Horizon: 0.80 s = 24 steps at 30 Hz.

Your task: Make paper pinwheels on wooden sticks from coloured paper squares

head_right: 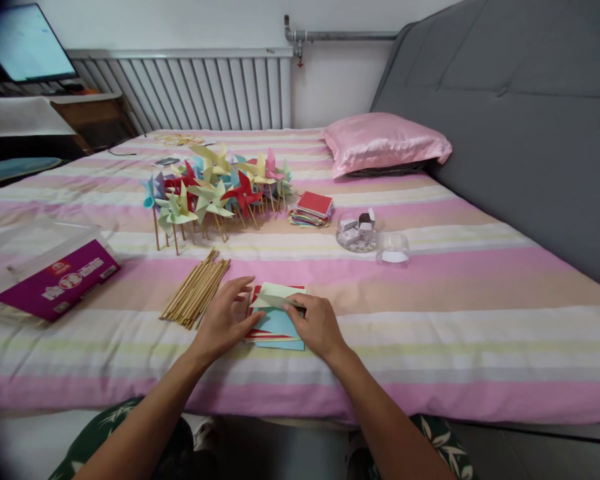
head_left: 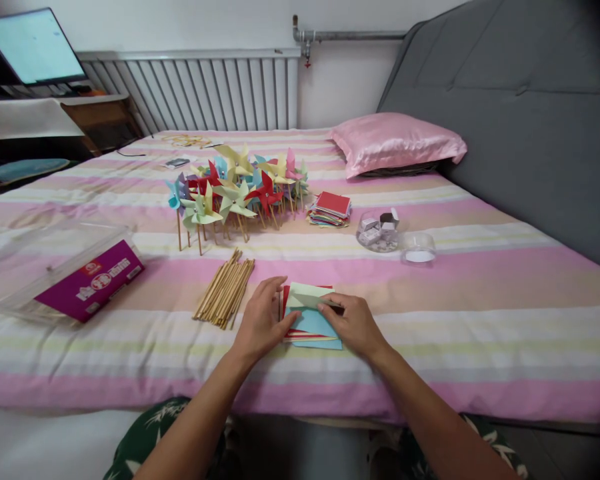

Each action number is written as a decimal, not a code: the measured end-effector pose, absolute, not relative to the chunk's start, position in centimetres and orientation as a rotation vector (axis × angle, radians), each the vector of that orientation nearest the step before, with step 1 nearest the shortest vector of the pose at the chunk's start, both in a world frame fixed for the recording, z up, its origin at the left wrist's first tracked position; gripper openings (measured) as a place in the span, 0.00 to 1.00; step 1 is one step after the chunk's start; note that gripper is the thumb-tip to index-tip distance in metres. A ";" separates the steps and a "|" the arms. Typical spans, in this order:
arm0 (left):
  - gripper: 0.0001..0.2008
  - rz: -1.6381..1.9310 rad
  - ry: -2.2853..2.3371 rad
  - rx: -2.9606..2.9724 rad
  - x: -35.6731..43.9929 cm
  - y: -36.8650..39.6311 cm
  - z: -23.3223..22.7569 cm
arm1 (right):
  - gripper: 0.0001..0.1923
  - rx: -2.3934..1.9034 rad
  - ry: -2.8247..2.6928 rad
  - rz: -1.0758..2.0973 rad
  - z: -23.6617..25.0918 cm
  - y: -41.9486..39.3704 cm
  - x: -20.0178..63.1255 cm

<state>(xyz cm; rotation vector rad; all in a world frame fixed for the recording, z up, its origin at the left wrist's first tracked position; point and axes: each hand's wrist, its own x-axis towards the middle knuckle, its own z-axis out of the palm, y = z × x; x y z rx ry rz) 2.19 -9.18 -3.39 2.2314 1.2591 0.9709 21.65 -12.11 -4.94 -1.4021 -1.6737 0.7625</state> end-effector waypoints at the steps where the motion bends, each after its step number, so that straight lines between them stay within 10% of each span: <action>1: 0.28 1.007 1.282 2.227 2.3 -9.3 -3.3 | 0.11 -1.405 -1.625 0.777 -5.0 -12.0 21.7; 11: 0.08 1.174 1.164 2.135 4.0 -10.6 -2.5 | 0.18 -1.174 -0.884 1.068 -5.3 -10.6 22.3; 24: 0.38 0.913 0.712 0.750 4.7 -10.1 -0.9 | 0.13 -1.011 -1.520 0.772 -3.7 -11.7 22.1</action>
